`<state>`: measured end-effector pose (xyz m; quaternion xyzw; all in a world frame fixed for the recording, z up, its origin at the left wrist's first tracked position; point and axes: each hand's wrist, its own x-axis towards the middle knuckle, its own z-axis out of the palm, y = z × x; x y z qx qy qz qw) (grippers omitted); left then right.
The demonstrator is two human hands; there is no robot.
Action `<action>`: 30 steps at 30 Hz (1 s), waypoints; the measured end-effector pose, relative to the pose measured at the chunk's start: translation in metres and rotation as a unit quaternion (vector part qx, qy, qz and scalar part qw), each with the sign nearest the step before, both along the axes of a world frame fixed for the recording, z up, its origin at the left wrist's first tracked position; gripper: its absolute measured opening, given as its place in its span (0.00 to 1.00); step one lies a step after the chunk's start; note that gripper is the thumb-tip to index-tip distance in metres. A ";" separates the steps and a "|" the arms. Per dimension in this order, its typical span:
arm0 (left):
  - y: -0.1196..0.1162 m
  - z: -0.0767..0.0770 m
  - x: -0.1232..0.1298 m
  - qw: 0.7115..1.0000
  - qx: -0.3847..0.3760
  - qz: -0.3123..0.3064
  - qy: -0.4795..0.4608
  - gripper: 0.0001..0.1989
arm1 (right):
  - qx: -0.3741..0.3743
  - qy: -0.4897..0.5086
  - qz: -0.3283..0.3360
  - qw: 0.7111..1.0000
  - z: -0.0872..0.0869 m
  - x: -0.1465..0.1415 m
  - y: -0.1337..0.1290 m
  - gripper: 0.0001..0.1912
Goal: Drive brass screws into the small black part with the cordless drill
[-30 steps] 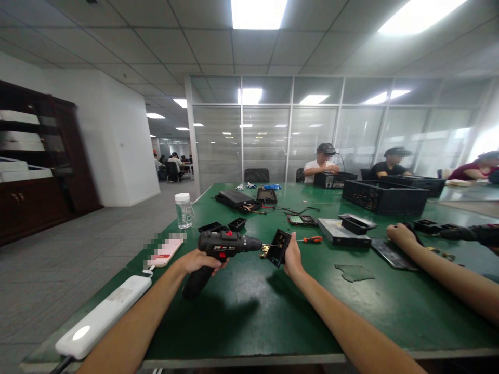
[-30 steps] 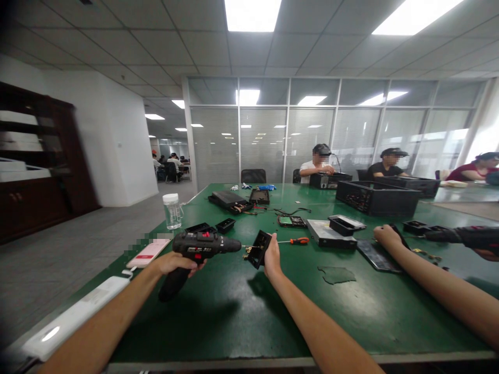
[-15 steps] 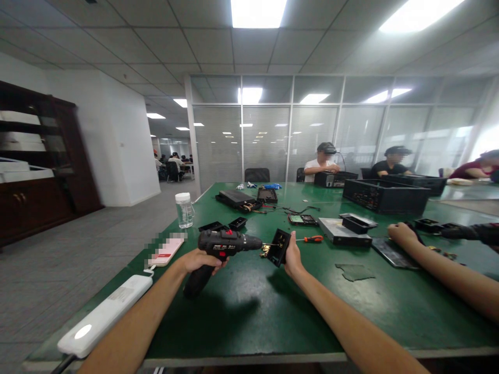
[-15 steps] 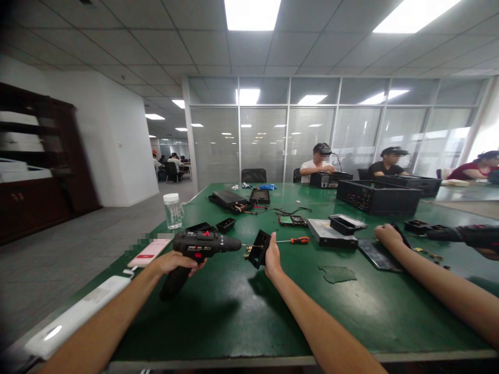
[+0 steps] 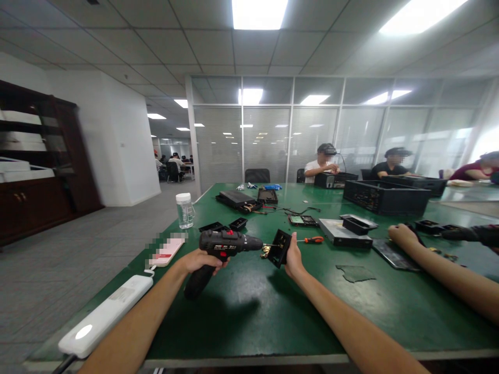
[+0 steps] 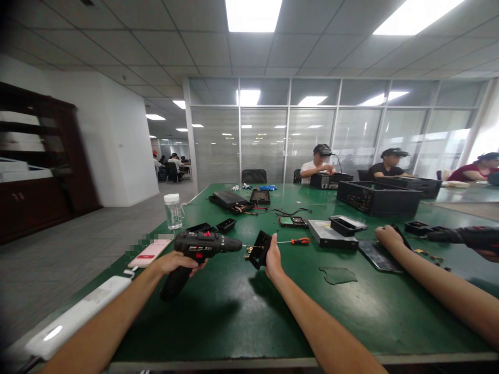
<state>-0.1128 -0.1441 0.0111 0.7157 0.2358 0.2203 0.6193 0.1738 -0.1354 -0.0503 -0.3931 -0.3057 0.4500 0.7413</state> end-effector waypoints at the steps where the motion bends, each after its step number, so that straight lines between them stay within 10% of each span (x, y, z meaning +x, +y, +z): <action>1: 0.000 0.000 0.000 1.000 0.001 -0.001 -0.001 0.16 | -0.006 0.003 0.005 1.000 0.000 0.000 0.000 0.28; 30: -0.003 0.002 0.001 1.000 0.013 0.014 0.005 0.16 | -0.041 0.037 0.011 0.998 0.011 -0.006 -0.009 0.28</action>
